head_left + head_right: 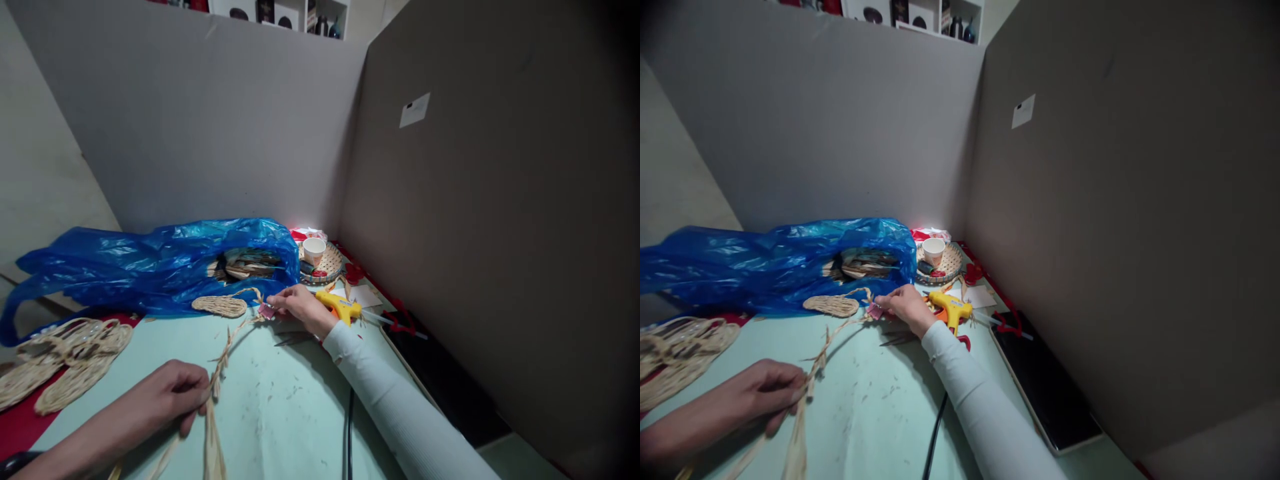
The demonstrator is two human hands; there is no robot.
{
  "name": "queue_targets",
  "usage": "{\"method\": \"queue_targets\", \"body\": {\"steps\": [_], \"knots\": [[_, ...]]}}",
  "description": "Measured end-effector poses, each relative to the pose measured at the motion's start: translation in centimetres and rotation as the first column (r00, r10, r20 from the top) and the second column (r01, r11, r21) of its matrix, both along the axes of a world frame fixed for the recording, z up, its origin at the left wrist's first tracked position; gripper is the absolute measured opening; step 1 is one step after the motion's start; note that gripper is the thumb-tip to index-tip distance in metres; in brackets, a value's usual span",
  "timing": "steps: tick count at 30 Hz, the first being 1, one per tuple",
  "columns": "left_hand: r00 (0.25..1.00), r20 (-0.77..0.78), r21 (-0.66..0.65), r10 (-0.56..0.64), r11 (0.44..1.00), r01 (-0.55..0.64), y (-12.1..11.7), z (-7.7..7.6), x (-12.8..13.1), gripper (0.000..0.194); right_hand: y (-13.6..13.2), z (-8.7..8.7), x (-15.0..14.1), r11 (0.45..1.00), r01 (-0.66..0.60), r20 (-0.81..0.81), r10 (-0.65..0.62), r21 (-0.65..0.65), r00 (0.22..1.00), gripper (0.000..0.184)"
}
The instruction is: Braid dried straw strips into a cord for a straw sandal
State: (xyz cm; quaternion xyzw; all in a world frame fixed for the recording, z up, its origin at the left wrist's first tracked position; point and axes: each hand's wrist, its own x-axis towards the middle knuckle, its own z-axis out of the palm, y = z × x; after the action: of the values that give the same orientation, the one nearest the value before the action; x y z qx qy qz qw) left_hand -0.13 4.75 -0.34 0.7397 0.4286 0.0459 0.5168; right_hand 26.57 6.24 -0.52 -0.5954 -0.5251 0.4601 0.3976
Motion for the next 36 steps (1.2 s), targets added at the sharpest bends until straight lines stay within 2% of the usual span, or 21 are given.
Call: {"method": "queue_targets", "body": {"steps": [4,9,13,18,23,27,31,33,36], "knots": [[0.998,0.005,-0.009,0.065,0.998,-0.065,1.1,0.0,-0.3,0.034,0.4,-0.5,-0.1,0.997,0.051,0.047,-0.054,0.064,0.997,0.035],[0.986,-0.011,0.084,0.167,0.983,-0.165,3.6,0.4,0.0,0.037,1.0,-1.0,-0.5,0.986,0.095,0.036,-0.100,0.135,0.994,0.034],[0.981,-0.074,0.138,0.178,0.976,-0.167,5.6,0.2,3.0,0.026,0.9,-1.3,-0.6,0.986,0.098,0.047,-0.105,0.138,0.993,0.034],[0.984,-0.086,0.131,0.158,0.980,-0.146,7.3,-0.4,7.8,0.036,0.9,-1.4,-0.3,0.985,0.116,0.083,-0.127,0.128,0.988,0.034],[0.988,-0.055,0.080,0.145,0.987,-0.140,8.8,-0.5,9.5,0.036,1.3,-1.7,0.3,0.976,0.157,0.088,-0.171,0.153,0.981,0.025],[0.985,-0.023,-0.035,0.173,0.984,-0.174,9.4,-0.6,9.9,0.036,1.2,-1.8,0.6,0.955,0.215,0.055,-0.231,0.203,0.971,0.010],[0.969,0.046,-0.185,0.244,0.955,-0.232,9.7,-0.1,9.5,0.034,0.9,-1.8,0.4,0.948,0.220,0.033,-0.234,0.231,0.972,0.008],[0.948,0.103,-0.252,0.300,0.930,-0.267,9.6,0.8,8.5,0.025,0.7,-1.7,0.2,0.948,0.216,0.032,-0.230,0.236,0.973,0.008],[0.885,0.225,-0.314,0.407,0.890,-0.330,8.8,3.1,5.5,0.015,0.6,-1.6,0.0,0.947,0.221,0.032,-0.235,0.235,0.972,0.009]]}}
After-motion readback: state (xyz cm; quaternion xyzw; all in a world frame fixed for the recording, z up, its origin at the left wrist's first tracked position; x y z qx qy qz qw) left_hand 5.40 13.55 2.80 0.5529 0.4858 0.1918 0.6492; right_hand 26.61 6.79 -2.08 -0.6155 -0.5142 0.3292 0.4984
